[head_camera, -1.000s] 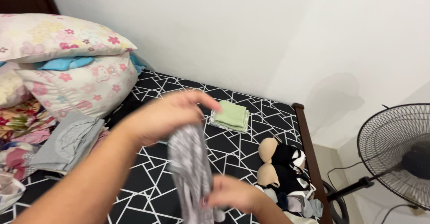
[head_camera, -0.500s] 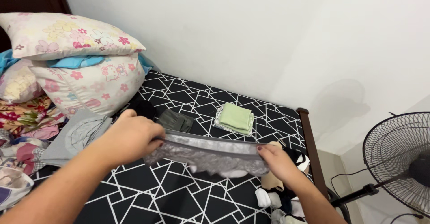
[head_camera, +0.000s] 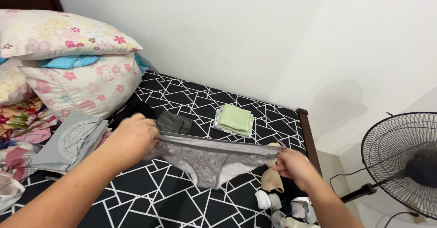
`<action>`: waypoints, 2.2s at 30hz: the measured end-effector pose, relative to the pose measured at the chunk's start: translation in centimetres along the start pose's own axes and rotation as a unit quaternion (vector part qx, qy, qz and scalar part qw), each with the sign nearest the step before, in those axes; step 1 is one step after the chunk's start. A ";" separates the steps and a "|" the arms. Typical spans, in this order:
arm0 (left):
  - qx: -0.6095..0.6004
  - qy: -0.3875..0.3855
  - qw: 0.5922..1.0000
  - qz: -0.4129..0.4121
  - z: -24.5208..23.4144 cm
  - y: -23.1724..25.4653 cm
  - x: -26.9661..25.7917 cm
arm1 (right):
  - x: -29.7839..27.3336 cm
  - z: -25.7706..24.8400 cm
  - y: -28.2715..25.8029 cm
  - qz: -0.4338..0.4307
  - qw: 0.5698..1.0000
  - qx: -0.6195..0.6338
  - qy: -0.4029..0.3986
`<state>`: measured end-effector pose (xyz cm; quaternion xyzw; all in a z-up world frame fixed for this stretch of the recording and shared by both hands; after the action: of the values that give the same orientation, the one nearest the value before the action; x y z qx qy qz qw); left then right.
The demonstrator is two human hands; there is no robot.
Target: The person folds several pieces of underwear on a bed. They handle each item one at a time, smoothing and folding them into compact shapes, then placing them into a black plastic bag. The process is repeated for multiple items of different colors and patterns.
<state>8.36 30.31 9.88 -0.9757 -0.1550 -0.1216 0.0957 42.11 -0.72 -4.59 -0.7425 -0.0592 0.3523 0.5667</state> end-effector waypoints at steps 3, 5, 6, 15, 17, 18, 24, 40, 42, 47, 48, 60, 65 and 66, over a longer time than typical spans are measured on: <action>-0.027 0.033 0.999 -0.024 -1.3 -0.9 -0.2 | -2.8 0.6 -3.0 -0.159 0.922 -0.343 0.090; -0.057 0.066 0.996 -0.030 -2.2 -2.2 -0.5 | -4.2 1.3 -3.6 -0.191 0.926 -0.323 0.043; -0.070 0.048 0.994 -0.065 -2.0 -3.3 -0.6 | -4.5 1.6 -3.7 -0.206 0.927 -0.313 0.021; -0.358 -0.003 0.900 -0.250 -0.8 -6.6 -1.5 | -2.4 -1.3 -5.1 -0.249 0.958 0.142 -0.019; -0.371 0.006 0.897 -0.240 -0.9 -6.2 -0.9 | -2.8 -1.3 -6.5 -0.257 0.940 0.222 -0.036; -0.347 -0.012 0.907 -0.237 -0.7 -5.9 -0.7 | -3.1 -1.3 -7.3 -0.261 0.928 0.261 -0.043; -0.359 -0.093 0.916 -0.152 4.2 -4.5 -1.1 | -8.2 -0.5 -13.4 -0.348 0.888 0.298 -0.043; -0.635 -0.226 0.720 0.166 -1.3 19.4 4.5 | -20.5 8.1 -22.7 -0.366 0.909 -0.169 -0.106; -0.694 -0.225 0.664 0.162 -1.0 22.0 5.0 | -19.8 7.3 -22.5 -0.356 0.917 -0.166 -0.072; -0.676 -0.165 0.718 0.029 1.9 20.0 5.7 | -17.4 3.8 -20.2 -0.277 0.953 -0.122 -0.015; -0.663 -0.147 0.734 0.002 2.1 18.9 5.9 | -16.7 3.1 -19.7 -0.267 0.957 -0.112 -0.008; -0.707 -0.254 0.659 -0.034 1.2 18.3 7.2 | -5.6 3.5 -9.3 -0.271 0.949 0.156 -0.041; -0.759 -0.196 0.610 -0.112 1.7 17.5 7.7 | -6.7 12.4 2.7 0.018 0.869 0.457 -0.190; -0.780 -0.172 0.591 -0.112 1.1 17.4 7.8 | -7.7 14.2 5.1 0.099 0.829 0.515 -0.195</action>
<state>21.48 16.46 8.29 -0.6546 -0.1226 -0.0359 -0.7451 26.41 5.14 -7.20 -0.2613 0.0951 0.5231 0.8057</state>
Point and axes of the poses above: each hand's wrist, its own x-axis towards the middle knuckle, its own z-axis out of the palm, y = z × x, the point moved 8 cm from there along x, towards the middle knuckle, and after that the axes turned 10 degrees about x, right-handed, at the moved point
